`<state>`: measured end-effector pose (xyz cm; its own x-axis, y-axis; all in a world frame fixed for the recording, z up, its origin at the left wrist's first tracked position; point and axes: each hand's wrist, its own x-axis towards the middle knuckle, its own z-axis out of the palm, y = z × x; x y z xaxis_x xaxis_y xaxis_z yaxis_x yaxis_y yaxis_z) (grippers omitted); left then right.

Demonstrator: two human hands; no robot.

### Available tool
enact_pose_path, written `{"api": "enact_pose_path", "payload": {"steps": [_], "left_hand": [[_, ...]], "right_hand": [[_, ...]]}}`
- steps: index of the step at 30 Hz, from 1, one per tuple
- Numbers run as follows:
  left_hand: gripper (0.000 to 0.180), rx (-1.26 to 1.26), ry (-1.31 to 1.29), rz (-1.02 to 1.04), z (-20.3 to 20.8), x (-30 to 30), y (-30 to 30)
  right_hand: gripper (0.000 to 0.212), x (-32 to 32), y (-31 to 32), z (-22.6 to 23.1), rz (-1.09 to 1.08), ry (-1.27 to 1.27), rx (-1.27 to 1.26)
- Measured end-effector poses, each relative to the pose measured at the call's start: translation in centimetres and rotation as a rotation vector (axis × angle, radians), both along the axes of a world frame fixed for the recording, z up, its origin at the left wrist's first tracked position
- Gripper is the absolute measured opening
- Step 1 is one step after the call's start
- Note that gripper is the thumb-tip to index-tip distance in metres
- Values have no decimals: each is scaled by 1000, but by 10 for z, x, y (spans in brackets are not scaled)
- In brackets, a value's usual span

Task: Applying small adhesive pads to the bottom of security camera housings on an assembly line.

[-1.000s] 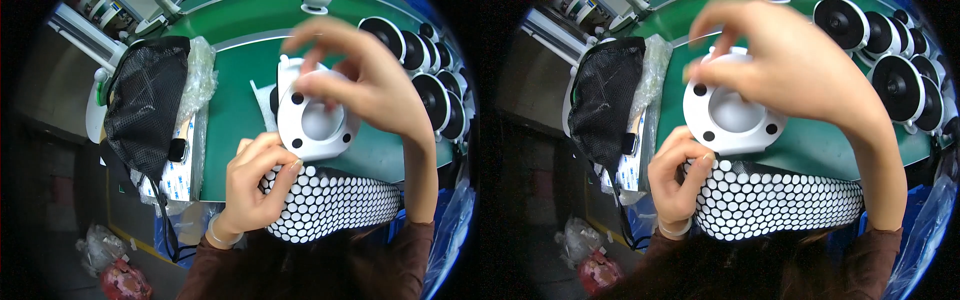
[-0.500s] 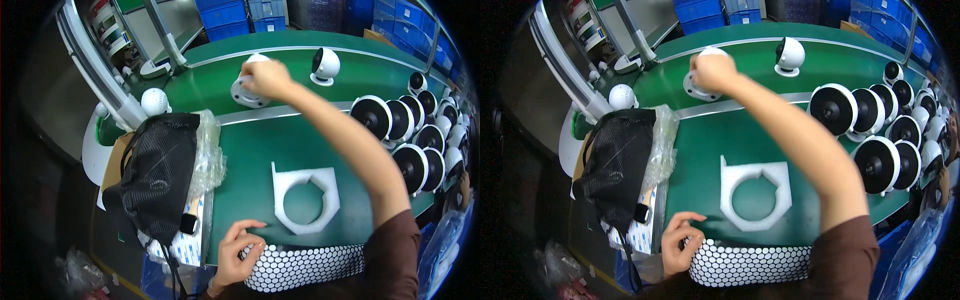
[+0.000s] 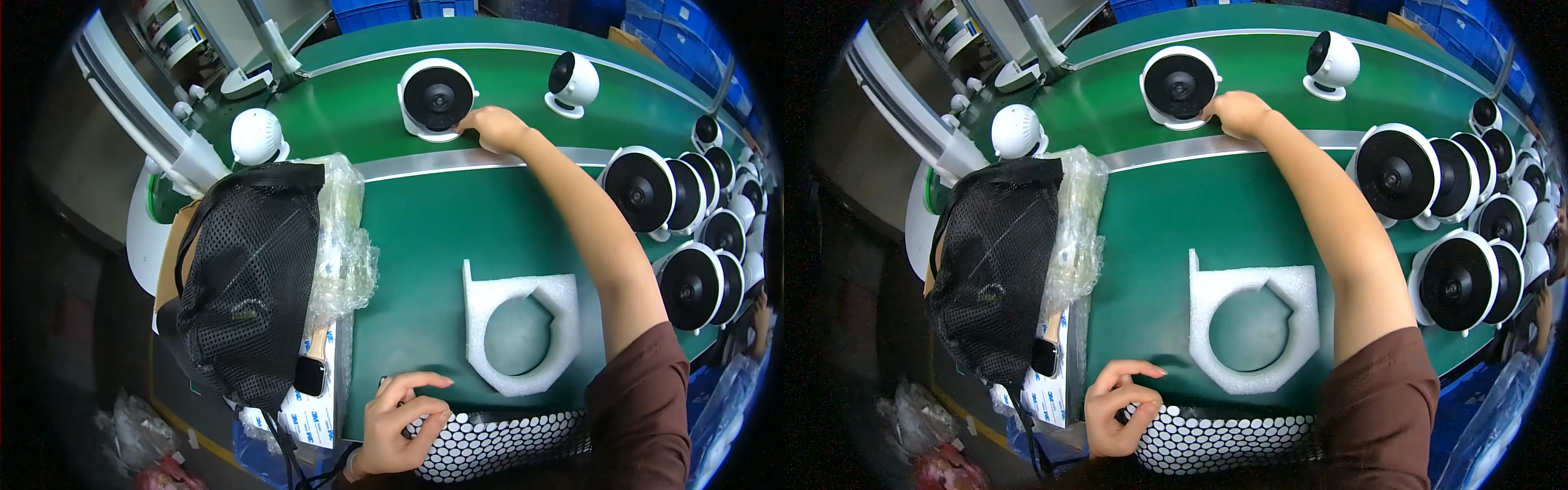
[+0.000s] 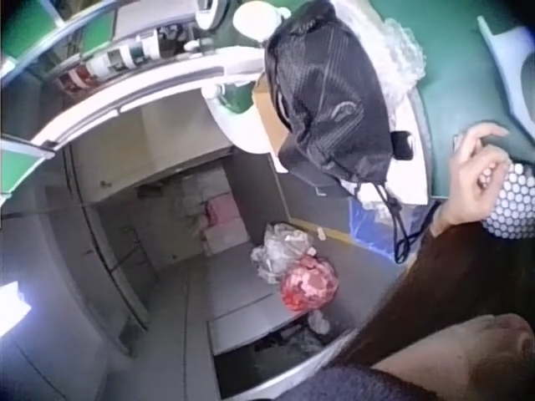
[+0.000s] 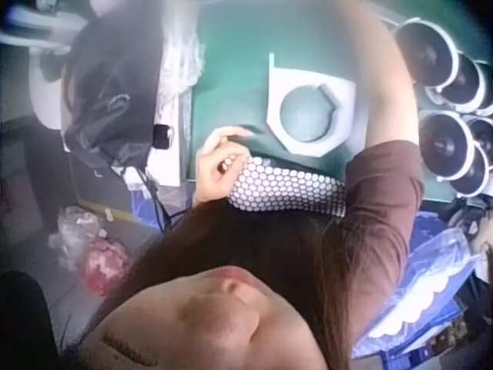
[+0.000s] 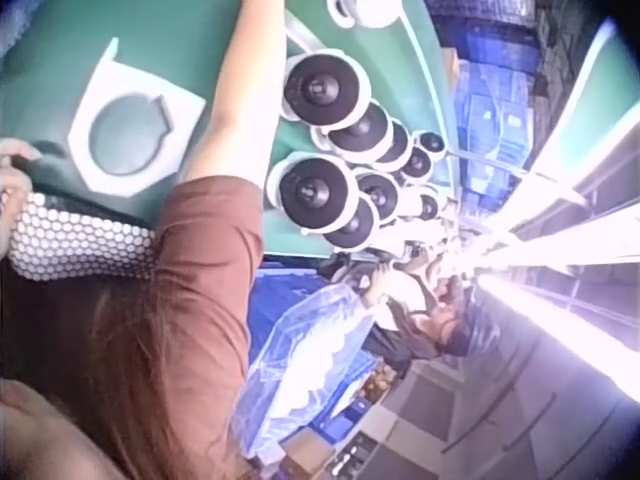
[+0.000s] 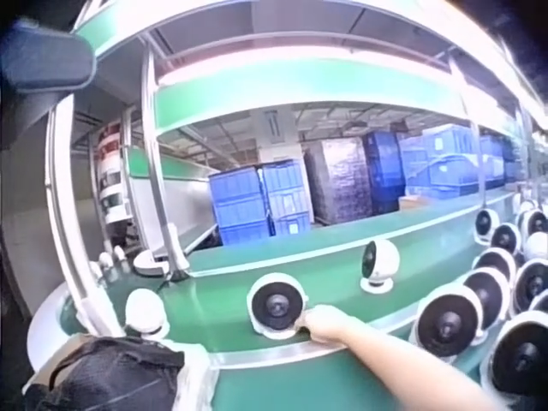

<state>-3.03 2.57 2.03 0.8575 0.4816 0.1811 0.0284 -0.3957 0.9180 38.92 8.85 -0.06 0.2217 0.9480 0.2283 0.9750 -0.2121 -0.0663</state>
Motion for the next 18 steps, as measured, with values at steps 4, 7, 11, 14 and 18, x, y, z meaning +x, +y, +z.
{"api": "enact_pose_path", "payload": {"steps": [4, 7, 11, 14, 18], "left_hand": [[6, 9, 1, -19, -2, 2, 1], [6, 24, 22, 16, 1, -3, 1], [6, 177, 64, 70, 2, -11, 14], [5, 328, 142, 21, 1, -7, 22], [6, 417, 228, -19, 2, 1, 16]], "right_hand": [[29, -15, -9, 25, -143, -124, -248], [18, -69, -2, 57, 29, -34, 187], [35, -126, 46, 68, 225, 29, 295], [55, -138, 107, 53, 252, 96, 380], [83, -138, 177, 34, 226, 91, 488]]}}
